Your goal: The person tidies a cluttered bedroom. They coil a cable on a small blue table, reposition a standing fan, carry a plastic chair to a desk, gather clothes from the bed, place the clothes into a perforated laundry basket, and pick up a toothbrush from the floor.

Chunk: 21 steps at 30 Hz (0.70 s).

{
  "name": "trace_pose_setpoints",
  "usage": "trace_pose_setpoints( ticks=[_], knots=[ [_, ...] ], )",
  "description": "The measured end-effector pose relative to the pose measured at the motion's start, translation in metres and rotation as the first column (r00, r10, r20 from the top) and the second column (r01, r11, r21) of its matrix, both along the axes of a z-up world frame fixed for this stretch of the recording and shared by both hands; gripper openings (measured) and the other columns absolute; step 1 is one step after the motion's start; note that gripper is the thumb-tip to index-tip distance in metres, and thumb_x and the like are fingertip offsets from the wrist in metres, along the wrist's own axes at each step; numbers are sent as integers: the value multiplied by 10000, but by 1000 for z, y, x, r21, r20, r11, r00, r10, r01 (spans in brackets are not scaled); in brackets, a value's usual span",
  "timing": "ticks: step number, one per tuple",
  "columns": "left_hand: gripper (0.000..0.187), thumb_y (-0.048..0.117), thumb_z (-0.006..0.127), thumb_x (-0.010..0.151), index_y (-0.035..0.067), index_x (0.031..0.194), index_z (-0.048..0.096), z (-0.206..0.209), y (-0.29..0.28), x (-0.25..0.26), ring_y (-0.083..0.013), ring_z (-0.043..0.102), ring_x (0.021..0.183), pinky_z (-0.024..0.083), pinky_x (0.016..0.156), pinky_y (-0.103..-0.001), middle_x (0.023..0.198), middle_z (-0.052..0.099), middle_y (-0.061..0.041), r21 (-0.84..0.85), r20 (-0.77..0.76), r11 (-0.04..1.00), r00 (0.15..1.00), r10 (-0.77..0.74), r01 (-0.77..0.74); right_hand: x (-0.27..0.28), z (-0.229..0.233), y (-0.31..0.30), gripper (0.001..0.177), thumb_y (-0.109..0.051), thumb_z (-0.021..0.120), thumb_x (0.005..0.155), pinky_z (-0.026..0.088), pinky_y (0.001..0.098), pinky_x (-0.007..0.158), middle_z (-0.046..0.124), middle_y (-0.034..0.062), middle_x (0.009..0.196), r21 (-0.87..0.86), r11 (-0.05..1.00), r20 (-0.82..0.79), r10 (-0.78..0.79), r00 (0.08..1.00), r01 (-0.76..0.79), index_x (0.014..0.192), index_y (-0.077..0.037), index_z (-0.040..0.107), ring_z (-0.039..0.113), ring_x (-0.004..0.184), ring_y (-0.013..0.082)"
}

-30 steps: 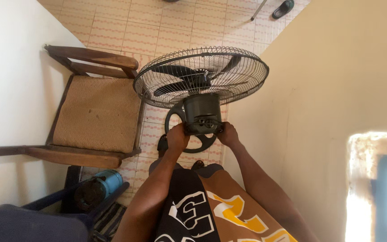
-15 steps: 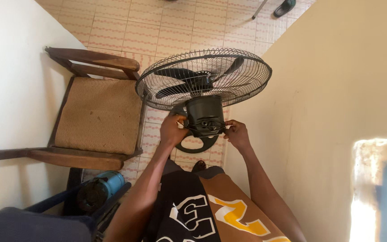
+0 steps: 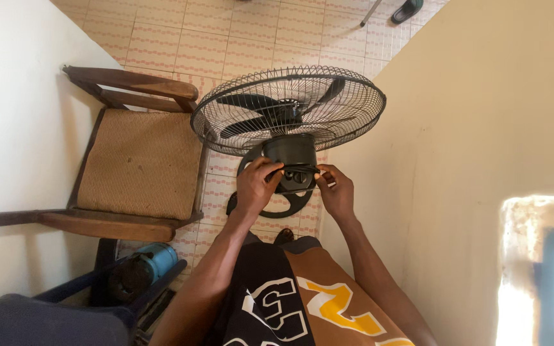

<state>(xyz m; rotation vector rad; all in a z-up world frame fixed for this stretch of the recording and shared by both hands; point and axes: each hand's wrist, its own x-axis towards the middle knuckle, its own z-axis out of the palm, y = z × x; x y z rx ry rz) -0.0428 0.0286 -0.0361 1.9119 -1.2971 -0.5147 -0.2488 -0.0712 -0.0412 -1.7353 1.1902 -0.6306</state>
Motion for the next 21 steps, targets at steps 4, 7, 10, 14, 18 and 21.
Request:
trace_pose_setpoints(
  ticks=[4, 7, 10, 14, 18, 21],
  knots=[
    [282, 289, 795, 903, 109, 1118, 765, -9, -4, -1, -202, 698, 844, 610, 697, -360, 1112, 695, -82, -56, -25, 996, 997, 70, -72, 4, -7, 0, 236, -164, 708, 988, 568, 309, 703, 727, 60, 843, -29, 998, -26, -56, 998, 55, 1199, -57, 714, 704, 768, 132],
    [483, 393, 835, 852, 111, 1216, 690, -34, -4, -4, -262, 642, 1147, 581, 892, -425, 1216, 637, -111, -28, -222, 981, 958, 181, -192, 4, -22, 0, 253, -216, 652, 1033, 567, 314, 711, 716, 52, 922, 187, 973, 14, -138, 990, 133, 1238, -69, 675, 698, 824, 133],
    [855, 586, 787, 785, 159, 1458, 479, -67, -3, -4, -316, 451, 1405, 412, 1101, -530, 1440, 491, -140, 207, -673, 951, 672, 309, -230, 0, -36, -7, 341, -295, 602, 1020, 550, 337, 700, 690, 61, 1036, 520, 832, 33, -244, 969, 192, 1283, -82, 650, 665, 887, 151],
    [1221, 803, 711, 661, 197, 1607, 231, -91, -6, 9, -327, 302, 1515, 238, 1215, -588, 1582, 360, -122, 357, -891, 931, 273, 364, -76, -2, -41, -15, 556, -448, 485, 986, 527, 408, 869, 608, 43, 1254, 677, 720, 90, -286, 954, 151, 1442, -137, 548, 612, 1104, 191],
    [1349, 781, 747, 574, 251, 1610, 64, -91, -30, 9, -328, 241, 1510, 255, 1224, -619, 1617, 254, -100, 394, -908, 917, 180, 378, 65, 12, -32, -36, 747, -668, 336, 979, 433, 491, 1064, 507, 12, 1455, 786, 617, 157, -268, 951, 44, 1556, -196, 382, 511, 1297, 216],
    [1355, 778, 818, 604, 83, 1595, 208, -85, -44, 13, -391, 399, 1473, 343, 1238, -560, 1579, 380, -232, 279, -928, 958, 275, 252, 61, 42, -22, -41, 790, -702, 307, 991, 434, 488, 1090, 646, 153, 1370, 775, 621, -11, -166, 986, 113, 1499, -131, 508, 599, 1278, 291]
  ],
)
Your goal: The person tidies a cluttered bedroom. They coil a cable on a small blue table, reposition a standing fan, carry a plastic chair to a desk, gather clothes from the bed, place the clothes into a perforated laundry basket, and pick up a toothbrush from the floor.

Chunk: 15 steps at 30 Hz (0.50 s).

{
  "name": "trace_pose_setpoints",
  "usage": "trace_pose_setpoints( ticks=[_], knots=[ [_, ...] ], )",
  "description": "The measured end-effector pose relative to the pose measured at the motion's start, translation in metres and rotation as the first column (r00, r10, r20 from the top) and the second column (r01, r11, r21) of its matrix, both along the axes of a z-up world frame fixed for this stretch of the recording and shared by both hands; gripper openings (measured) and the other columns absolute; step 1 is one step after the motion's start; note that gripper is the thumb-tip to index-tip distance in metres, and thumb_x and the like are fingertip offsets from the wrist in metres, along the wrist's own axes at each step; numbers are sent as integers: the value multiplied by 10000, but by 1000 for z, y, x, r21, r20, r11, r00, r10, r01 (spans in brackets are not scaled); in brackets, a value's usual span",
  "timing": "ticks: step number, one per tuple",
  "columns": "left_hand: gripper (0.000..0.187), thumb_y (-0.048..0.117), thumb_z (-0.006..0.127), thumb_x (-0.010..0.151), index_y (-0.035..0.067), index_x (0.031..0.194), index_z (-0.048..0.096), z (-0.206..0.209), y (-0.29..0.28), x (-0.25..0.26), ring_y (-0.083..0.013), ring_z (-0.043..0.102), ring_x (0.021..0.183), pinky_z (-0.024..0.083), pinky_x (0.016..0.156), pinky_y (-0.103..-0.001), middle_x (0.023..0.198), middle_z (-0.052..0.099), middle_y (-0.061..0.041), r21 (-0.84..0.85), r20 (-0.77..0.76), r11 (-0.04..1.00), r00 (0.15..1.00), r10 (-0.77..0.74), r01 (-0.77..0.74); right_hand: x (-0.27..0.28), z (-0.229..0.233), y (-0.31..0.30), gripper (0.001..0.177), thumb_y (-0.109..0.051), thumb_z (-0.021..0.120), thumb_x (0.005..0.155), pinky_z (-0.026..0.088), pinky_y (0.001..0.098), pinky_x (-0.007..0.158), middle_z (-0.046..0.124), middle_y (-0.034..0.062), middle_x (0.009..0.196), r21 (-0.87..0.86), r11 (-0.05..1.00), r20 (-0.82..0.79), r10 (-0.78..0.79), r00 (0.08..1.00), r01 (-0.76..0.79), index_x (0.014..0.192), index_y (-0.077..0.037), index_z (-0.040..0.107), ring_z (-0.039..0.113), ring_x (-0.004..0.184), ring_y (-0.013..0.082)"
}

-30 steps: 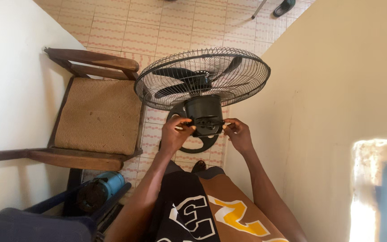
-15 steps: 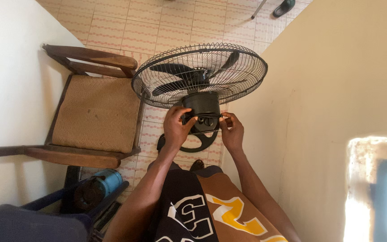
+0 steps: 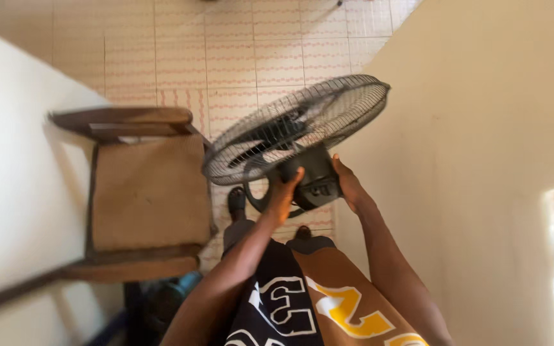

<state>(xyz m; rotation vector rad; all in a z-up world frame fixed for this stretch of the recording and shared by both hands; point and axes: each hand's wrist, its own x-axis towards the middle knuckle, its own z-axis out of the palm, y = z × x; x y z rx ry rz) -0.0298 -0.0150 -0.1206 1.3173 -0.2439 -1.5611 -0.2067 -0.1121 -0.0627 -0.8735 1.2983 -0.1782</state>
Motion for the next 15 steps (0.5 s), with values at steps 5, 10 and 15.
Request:
trace_pose_setpoints(
  ticks=[5, 10, 15],
  knots=[
    [1337, 694, 781, 684, 176, 1660, 27, -1, -15, 18, -301, 304, 1478, 312, 1167, -532, 1624, 266, -112, 251, -37, 949, 982, -187, 190, 30, 13, 5, 718, -643, 400, 986, 418, 451, 1099, 689, 129, 1309, -78, 980, -128, -192, 973, 183, 1420, -114, 617, 617, 1239, 265],
    [1329, 672, 829, 656, 86, 1628, 138, -9, -13, 25, -305, 440, 1432, 381, 1179, -457, 1551, 427, -161, 69, -63, 977, 978, -199, 203, 31, 5, 27, 650, -614, 433, 1006, 441, 392, 1042, 692, 118, 1277, -75, 929, -131, -369, 920, 362, 1394, -121, 607, 640, 1171, 228],
    [1307, 658, 816, 620, 125, 1599, 135, -12, -15, 21, -305, 481, 1398, 467, 1167, -468, 1499, 431, -159, 100, -115, 953, 955, -273, 285, 24, -2, 40, 621, -583, 478, 1011, 479, 389, 1008, 723, 92, 1202, -97, 882, -59, -468, 882, 461, 1312, -77, 677, 659, 1088, 214]
  ],
)
